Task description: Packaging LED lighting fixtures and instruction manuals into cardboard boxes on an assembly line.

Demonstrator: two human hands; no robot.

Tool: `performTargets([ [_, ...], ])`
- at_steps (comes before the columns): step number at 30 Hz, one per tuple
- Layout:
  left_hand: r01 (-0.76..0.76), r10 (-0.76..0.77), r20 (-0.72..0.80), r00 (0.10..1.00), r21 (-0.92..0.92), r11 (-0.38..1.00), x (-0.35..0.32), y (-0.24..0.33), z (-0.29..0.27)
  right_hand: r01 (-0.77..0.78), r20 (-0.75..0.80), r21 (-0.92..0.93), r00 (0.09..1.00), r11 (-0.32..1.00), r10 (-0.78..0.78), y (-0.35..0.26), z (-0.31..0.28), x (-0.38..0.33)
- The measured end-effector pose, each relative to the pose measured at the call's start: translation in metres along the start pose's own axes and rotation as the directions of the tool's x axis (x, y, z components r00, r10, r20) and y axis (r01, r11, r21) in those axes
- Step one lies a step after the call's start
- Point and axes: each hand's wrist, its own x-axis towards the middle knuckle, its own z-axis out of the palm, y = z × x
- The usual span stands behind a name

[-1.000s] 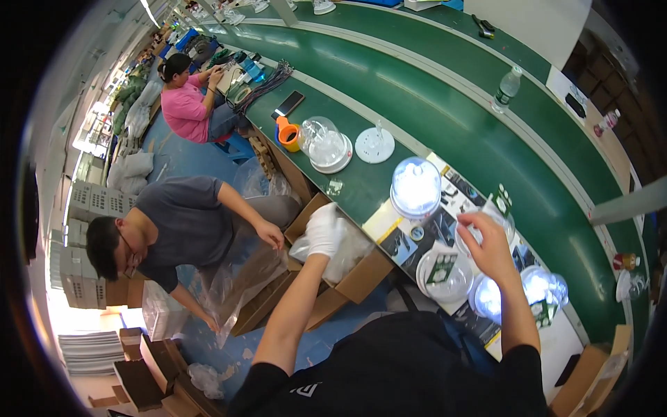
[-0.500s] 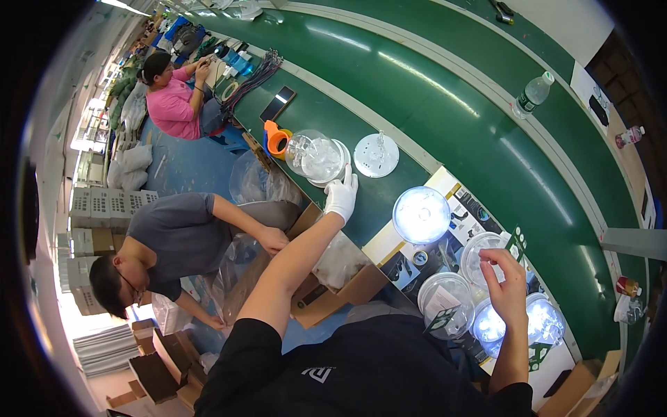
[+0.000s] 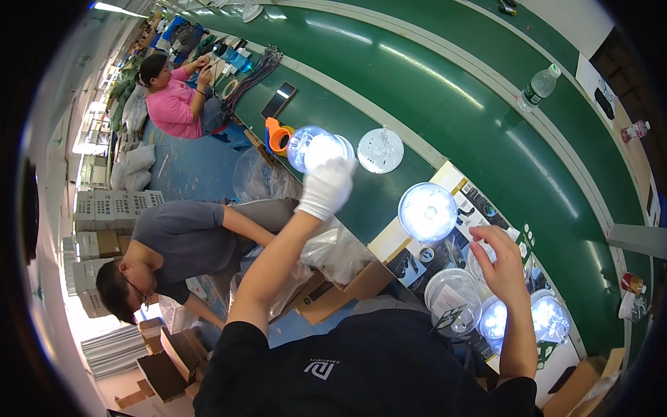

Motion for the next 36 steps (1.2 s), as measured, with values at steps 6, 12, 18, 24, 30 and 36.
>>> performTargets([
  [6,0.507,-0.523,0.131,0.842,0.137,0.851,0.006,-0.104,-0.018,0.261,0.163,-0.208,0.96,0.943,-0.23,-0.01,0.024,0.049],
  [12,0.466,-0.44,0.21,0.873,-0.091,0.88,0.016,-0.092,-0.019,0.362,0.24,-0.331,0.925,0.871,-0.294,0.013,0.054,0.07],
  [18,0.38,-0.389,-0.09,0.917,-0.1,0.919,-0.053,-0.047,-0.042,0.463,0.309,-0.351,0.878,0.814,-0.366,0.0,0.062,0.078],
  [24,0.586,-0.705,-0.11,0.701,-0.474,0.657,-0.132,0.0,-0.131,0.533,0.341,-0.389,0.841,0.752,-0.42,0.0,0.065,0.082],
  [30,0.671,-0.883,-0.045,0.468,-0.632,0.387,-0.248,0.057,-0.199,0.6,0.374,-0.378,0.795,0.705,-0.477,-0.039,0.072,0.076],
  [36,0.612,-0.993,-0.098,0.063,-0.783,0.116,-0.398,0.14,-0.247,0.759,0.432,-0.357,0.651,0.545,-0.624,-0.135,0.089,0.04],
])
